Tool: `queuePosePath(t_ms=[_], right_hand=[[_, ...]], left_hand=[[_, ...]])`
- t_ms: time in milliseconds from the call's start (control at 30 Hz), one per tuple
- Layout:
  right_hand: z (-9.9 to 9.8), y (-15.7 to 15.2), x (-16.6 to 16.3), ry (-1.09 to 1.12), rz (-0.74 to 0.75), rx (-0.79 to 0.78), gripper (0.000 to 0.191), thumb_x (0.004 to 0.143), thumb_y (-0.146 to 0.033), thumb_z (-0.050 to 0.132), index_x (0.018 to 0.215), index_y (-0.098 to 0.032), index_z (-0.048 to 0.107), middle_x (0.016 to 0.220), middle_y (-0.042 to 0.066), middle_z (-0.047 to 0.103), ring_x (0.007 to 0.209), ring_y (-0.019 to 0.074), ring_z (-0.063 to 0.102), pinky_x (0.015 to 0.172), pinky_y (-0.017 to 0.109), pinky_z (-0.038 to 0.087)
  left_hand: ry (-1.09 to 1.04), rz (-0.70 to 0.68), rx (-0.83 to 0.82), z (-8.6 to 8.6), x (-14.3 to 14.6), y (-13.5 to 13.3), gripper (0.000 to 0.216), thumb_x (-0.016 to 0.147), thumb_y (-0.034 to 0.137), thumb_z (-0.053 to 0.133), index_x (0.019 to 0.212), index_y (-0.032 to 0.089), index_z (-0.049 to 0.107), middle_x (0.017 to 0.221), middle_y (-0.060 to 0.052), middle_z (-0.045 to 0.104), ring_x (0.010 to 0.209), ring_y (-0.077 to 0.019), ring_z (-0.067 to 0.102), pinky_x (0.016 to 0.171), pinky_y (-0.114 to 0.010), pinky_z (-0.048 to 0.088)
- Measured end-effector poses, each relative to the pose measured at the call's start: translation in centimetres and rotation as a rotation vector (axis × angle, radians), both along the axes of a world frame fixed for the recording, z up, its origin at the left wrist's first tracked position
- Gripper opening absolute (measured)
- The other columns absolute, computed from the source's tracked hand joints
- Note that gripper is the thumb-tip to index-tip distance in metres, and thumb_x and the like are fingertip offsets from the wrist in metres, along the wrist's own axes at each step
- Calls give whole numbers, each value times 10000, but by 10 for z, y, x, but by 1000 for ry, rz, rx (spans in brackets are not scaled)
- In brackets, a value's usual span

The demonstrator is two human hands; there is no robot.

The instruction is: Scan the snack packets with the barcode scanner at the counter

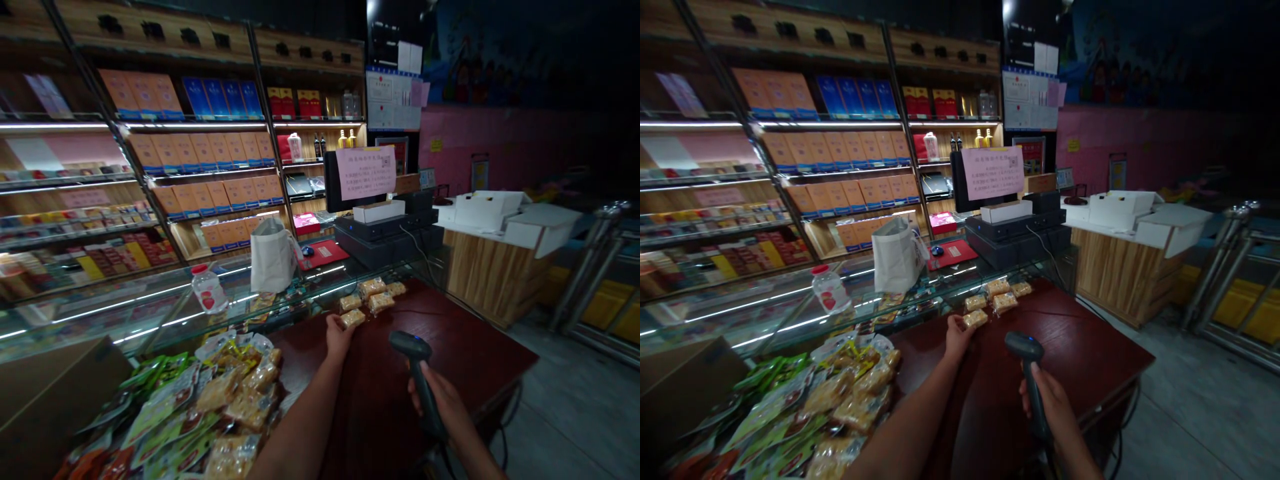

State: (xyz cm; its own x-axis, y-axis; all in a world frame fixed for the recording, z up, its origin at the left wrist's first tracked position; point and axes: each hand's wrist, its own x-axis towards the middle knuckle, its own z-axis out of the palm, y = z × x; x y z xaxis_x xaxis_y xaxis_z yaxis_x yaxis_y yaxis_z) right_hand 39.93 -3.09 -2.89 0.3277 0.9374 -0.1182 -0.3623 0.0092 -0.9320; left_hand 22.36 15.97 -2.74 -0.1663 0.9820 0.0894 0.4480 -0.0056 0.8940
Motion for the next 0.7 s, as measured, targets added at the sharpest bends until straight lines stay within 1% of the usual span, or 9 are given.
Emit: queuePosePath(t_ms=[67, 200, 300, 400, 467, 500, 600, 700], right_hand=[[1, -1, 0, -5, 3, 3, 587, 751, -693, 656, 955, -145, 700, 608, 1, 675, 435, 137, 552, 408, 241, 428], [4, -5, 0, -32, 26, -14, 559, 751, -687, 664, 869, -143, 709, 545, -2, 656, 439, 139, 550, 417, 238, 434], [5, -8, 1, -62, 31, -32, 536, 761, -681, 658, 753, -147, 705, 506, 3, 644, 443, 131, 549, 429, 225, 437], [3, -10, -2, -91, 24, -59, 565, 720, -712, 668, 687, -149, 694, 479, 7, 631, 430, 128, 542, 419, 221, 432], [4, -13, -7, -107, 27, -75, 573, 705, -725, 670, 677, -153, 687, 468, 3, 618, 419, 124, 531, 406, 216, 420], [6, -16, -11, -113, 35, -76, 569, 711, -723, 665, 685, -155, 686, 478, 1, 619, 425, 123, 531, 406, 213, 419], [14, -29, -27, -128, 100, -49, 540, 757, -703, 641, 706, -166, 681, 509, -4, 615, 455, 125, 539, 420, 211, 428], [27, -44, -45, -137, 194, -8, 517, 775, -687, 638, 730, -174, 676, 533, -1, 617, 454, 124, 528, 427, 221, 432]], left_hand=[[-145, 13, -4, -2, -12, -11, 419, 723, 261, 760, 1018, 210, 468, 936, -26, 653, 815, -156, 670, 758, -266, 502], [-436, 41, -38, -9, -40, -49, 459, 756, 354, 748, 1071, 229, 437, 1016, -37, 638, 626, -103, 660, 612, -248, 514], [-599, 58, -66, -13, -61, -86, 454, 769, 343, 749, 1088, 240, 444, 1005, -45, 642, 645, -108, 677, 633, -264, 539], [-850, 47, -96, -13, -78, -124, 545, 717, 352, 802, 1133, 263, 461, 973, -32, 654, 700, -113, 681, 675, -260, 545], [-1010, 43, -101, -7, -86, -147, 622, 654, 377, 847, 1151, 265, 490, 921, -17, 659, 697, -108, 665, 662, -239, 536], [-1047, 53, -88, -3, -90, -157, 645, 625, 390, 862, 1149, 260, 510, 893, -11, 658, 688, -108, 655, 644, -229, 530], [-1011, 95, 3, 16, -98, -183, 653, 588, 431, 869, 1131, 240, 561, 862, -7, 652, 668, -107, 627, 574, -203, 498], [-975, 77, 56, 38, -105, -199, 654, 597, 442, 860, 1147, 234, 574, 895, -16, 650, 696, -110, 618, 569, -197, 485]])
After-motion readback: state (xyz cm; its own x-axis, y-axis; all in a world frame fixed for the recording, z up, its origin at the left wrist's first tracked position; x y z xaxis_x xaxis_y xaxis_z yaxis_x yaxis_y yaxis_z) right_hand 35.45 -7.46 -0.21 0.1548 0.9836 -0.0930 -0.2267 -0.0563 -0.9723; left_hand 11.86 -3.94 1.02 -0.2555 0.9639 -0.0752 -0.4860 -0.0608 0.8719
